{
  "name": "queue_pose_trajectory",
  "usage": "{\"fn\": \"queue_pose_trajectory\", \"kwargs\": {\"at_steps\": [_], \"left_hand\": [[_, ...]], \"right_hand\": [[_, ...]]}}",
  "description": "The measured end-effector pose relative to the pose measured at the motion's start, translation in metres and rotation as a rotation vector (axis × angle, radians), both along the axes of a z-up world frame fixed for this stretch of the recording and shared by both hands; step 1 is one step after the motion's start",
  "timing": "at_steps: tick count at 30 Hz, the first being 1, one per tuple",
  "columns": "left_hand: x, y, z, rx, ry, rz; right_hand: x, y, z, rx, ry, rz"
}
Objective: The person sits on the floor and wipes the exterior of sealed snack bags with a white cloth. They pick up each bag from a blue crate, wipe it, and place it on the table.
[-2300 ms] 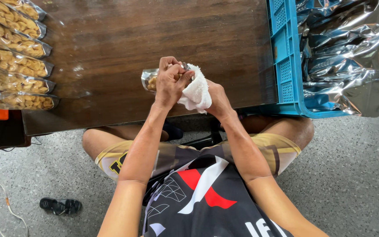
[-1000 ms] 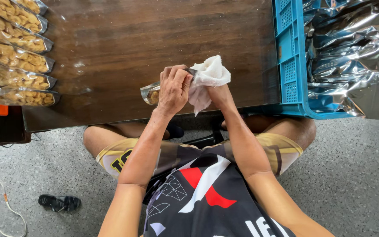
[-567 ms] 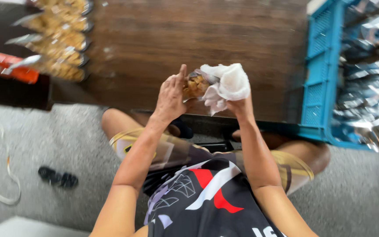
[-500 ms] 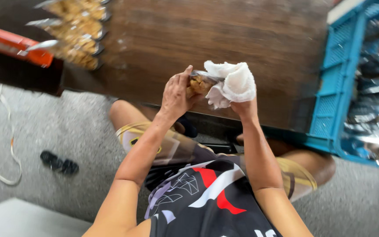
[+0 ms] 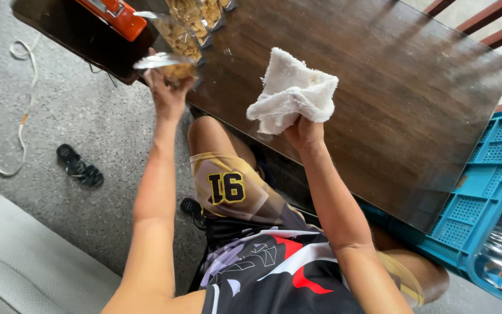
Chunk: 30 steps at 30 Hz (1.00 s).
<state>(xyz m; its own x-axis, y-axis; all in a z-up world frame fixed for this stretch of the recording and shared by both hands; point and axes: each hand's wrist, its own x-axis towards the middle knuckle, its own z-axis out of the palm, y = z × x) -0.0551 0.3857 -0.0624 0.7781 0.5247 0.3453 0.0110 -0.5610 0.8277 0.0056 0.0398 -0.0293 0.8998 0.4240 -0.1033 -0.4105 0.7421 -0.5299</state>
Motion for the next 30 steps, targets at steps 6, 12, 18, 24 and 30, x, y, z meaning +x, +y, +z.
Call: {"fn": "queue_pose_trajectory", "kwargs": {"at_steps": [6, 12, 18, 24, 30], "left_hand": [[0.033, 0.029, -0.036, -0.411, -0.245, -0.317], [0.067, 0.037, -0.051, -0.281, -0.197, -0.305], [0.079, 0.049, -0.048, -0.288, -0.106, -0.281], [0.051, 0.031, -0.017, -0.171, -0.09, -0.15], [0.022, -0.083, 0.032, -0.075, -0.243, 0.203]], "right_hand": [[0.002, -0.035, 0.002, -0.033, 0.02, -0.059], [0.005, -0.056, 0.002, -0.025, 0.027, -0.128], [0.001, -0.079, -0.003, 0.024, -0.023, -0.14], [-0.001, -0.088, -0.008, 0.029, -0.01, -0.173], [0.003, -0.103, -0.019, 0.008, 0.028, -0.242]]}}
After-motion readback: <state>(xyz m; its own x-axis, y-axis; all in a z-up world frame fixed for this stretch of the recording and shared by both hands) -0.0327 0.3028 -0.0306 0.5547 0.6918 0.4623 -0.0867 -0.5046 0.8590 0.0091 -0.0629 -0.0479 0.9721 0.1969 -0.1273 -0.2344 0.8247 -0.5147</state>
